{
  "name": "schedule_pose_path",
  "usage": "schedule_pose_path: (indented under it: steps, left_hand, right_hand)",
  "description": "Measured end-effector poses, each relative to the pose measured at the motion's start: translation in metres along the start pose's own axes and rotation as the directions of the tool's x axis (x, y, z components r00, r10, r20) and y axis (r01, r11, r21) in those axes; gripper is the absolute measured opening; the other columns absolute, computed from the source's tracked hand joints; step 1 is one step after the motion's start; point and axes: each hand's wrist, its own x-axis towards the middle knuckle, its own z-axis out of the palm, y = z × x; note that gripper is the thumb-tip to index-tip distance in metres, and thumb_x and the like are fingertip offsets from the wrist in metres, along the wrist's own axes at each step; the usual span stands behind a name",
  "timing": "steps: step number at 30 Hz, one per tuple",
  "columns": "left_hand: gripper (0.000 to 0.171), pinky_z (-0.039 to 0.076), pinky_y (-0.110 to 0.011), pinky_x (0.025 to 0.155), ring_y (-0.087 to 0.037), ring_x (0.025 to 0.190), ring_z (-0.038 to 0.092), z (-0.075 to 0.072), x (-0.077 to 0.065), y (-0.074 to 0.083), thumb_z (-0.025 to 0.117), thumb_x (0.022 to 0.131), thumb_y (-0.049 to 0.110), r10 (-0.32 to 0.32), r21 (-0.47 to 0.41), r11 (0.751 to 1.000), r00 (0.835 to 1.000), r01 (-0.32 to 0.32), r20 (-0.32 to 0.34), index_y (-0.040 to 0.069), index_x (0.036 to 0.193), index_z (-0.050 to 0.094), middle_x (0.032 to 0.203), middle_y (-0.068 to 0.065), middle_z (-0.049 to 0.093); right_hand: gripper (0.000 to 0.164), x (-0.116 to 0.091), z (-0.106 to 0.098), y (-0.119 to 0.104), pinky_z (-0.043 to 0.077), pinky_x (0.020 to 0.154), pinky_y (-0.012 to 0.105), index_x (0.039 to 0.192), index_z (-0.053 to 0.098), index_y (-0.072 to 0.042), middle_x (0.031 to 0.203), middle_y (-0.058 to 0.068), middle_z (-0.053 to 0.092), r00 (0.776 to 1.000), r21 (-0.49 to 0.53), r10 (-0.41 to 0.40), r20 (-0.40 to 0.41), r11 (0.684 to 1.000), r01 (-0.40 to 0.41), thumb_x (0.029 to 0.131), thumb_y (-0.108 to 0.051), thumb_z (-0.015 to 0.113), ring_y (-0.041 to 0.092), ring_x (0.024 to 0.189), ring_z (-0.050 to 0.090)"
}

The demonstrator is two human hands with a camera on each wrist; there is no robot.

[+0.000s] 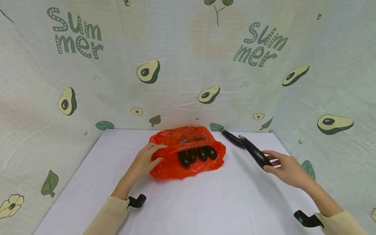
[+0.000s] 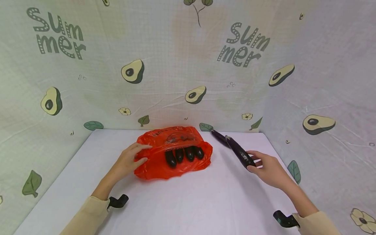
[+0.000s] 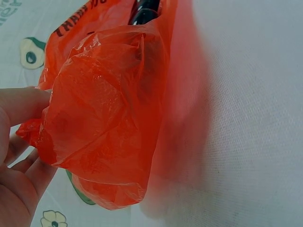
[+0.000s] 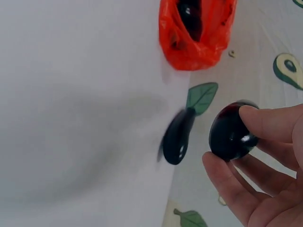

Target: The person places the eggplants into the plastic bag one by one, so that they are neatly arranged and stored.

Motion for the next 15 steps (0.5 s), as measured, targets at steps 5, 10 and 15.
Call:
schedule_pose_path:
  steps: [5,10,15]
  left_hand:
    - [0.055,0.061,-0.047,0.099,-0.024,0.116,0.064,0.0,0.0,0.0,0.084,0.091,0.006,0.001,0.0,1.0,1.0,-0.001,-0.004,0.019,0.141,0.067,0.124,-0.003,0.064]
    - [0.055,0.061,-0.047,0.098,-0.024,0.116,0.063,0.0,-0.001,0.001,0.085,0.091,0.007,-0.007,0.004,1.0,1.0,0.007,-0.001,0.02,0.141,0.067,0.124,-0.003,0.064]
    - [0.055,0.06,-0.047,0.1,-0.024,0.118,0.063,-0.001,0.0,0.002,0.085,0.091,0.006,-0.002,-0.001,1.0,1.0,0.002,-0.002,0.02,0.141,0.067,0.125,-0.002,0.064]
  right_hand:
    - [0.057,-0.003,0.005,-0.023,0.061,0.071,0.027,0.144,0.062,-0.005,0.122,0.016,0.075,0.997,0.023,-0.062,0.038,0.998,0.061,0.092,-0.015,0.084,0.029,0.099,0.076]
    - [0.057,-0.005,0.019,-0.045,0.062,0.076,0.026,0.145,0.063,-0.008,0.121,0.007,0.075,0.987,0.097,-0.101,0.125,0.991,0.089,0.092,-0.018,0.084,0.02,0.098,0.074]
    - [0.055,0.0,0.039,-0.063,0.063,0.081,0.026,0.143,0.064,-0.01,0.119,0.001,0.074,0.97,0.17,-0.145,0.194,0.979,0.113,0.093,-0.018,0.084,0.017,0.099,0.072]
